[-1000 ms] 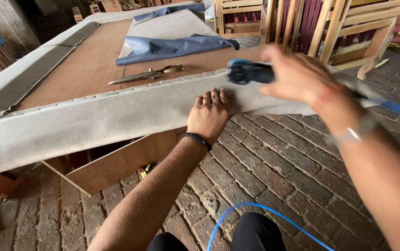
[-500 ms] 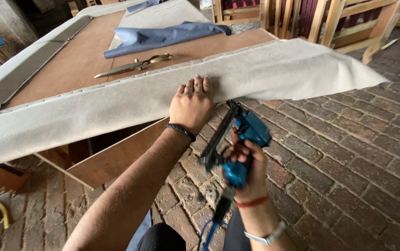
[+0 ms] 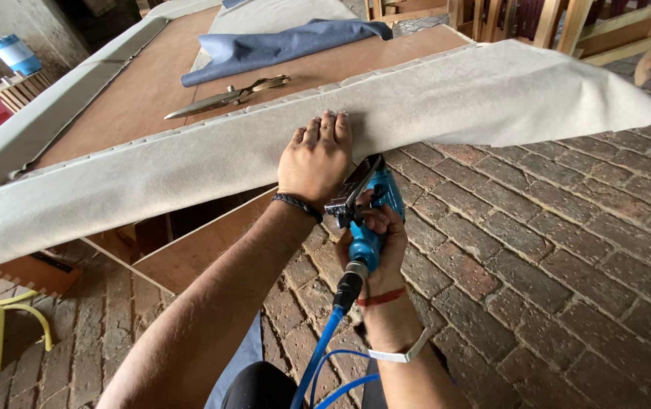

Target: The person staples fabric onto a wooden furniture frame using a pneumatic staple gun. They smooth the fabric, cut excess material with scissors, and reload the staple gun from a container. The person works along the edges and corners of the frame to secure the fabric.

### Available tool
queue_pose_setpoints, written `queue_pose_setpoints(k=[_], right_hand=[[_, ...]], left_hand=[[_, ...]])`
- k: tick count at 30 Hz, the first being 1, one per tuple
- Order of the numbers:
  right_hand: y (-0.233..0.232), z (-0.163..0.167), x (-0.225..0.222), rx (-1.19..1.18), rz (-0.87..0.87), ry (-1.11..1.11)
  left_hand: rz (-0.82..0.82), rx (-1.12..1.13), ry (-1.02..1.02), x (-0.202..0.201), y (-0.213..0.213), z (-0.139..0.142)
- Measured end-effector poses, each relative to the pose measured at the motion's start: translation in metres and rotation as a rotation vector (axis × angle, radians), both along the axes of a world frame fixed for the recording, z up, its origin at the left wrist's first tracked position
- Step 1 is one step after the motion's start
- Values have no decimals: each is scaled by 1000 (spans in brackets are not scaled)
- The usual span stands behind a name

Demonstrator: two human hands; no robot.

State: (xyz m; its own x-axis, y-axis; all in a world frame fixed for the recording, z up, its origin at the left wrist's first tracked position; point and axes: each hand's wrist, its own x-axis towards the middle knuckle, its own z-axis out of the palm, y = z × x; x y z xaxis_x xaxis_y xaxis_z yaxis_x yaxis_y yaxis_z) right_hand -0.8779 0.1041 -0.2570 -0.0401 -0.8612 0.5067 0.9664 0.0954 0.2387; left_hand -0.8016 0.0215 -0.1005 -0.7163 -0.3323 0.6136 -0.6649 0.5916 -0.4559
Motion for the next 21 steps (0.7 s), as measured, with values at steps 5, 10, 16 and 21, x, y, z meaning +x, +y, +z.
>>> queue_pose_setpoints(k=[5, 10, 16, 21], right_hand=[[8, 3, 17, 39, 64, -51], [13, 9, 44, 54, 253, -172], [14, 10, 77, 82, 184, 8], [7, 12, 96, 59, 351, -128]], left_hand=[[4, 194, -152, 16, 16, 31], [5, 316, -348, 75, 15, 65], [56, 267, -294, 78, 10, 46], [-198, 406, -283, 84, -5, 60]])
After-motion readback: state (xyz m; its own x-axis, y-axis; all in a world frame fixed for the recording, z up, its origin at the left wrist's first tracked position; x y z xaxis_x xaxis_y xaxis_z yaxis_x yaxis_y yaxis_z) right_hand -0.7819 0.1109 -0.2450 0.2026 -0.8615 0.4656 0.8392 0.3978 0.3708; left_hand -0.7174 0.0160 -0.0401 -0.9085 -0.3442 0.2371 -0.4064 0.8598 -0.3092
